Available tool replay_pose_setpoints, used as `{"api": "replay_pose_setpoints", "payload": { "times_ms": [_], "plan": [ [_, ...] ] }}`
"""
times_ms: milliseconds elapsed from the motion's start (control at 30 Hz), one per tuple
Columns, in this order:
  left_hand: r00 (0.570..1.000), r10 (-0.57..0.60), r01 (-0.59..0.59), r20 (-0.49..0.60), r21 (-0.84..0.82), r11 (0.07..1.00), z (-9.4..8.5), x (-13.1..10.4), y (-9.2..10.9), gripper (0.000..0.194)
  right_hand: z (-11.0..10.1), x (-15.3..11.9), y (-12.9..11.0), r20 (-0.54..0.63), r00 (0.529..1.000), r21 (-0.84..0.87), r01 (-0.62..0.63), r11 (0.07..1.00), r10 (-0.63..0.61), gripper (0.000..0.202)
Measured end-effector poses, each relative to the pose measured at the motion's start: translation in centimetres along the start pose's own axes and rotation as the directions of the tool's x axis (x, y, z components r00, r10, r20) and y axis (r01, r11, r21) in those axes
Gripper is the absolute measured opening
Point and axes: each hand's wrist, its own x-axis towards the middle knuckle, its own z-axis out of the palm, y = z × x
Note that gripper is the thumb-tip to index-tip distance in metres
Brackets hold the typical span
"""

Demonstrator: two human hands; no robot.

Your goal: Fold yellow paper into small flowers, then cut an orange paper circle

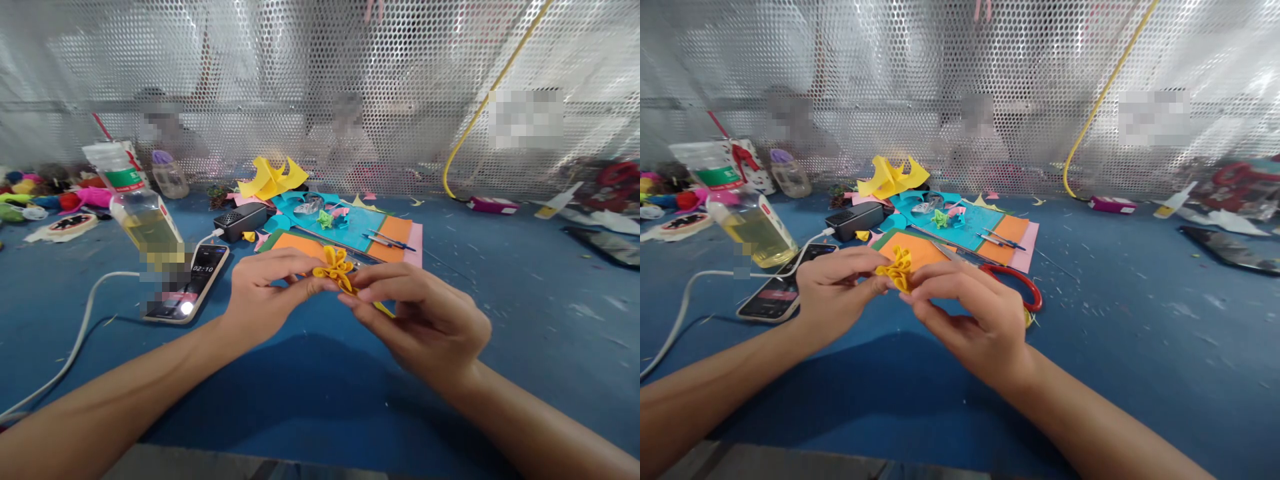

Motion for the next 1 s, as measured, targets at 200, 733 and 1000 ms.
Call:
{"api": "replay_pose_setpoints", "payload": {
  "times_ms": [200,733,1000],
  "plan": [
    [0.983,0.18,-0.175,-0.028,0.124,0.977,-0.24,0.21,-0.17,0.016,-0.27,0.47,-0.49,0.037,0.999,-0.045,-0.003,0.999,0.004,0.032],
    [0.956,0.294,-0.285,-0.02,0.185,0.94,-0.28,0.38,-0.35,0.019,-0.21,0.7,-0.15,0.081,0.994,-0.033,-0.068,0.997,0.071,0.028],
    [0.943,0.331,-0.332,0.039,0.171,0.927,-0.26,0.34,-0.46,0.021,-0.28,0.7,-0.22,0.114,0.992,-0.085,-0.051,0.995,0.06,0.025]
  ]
}}
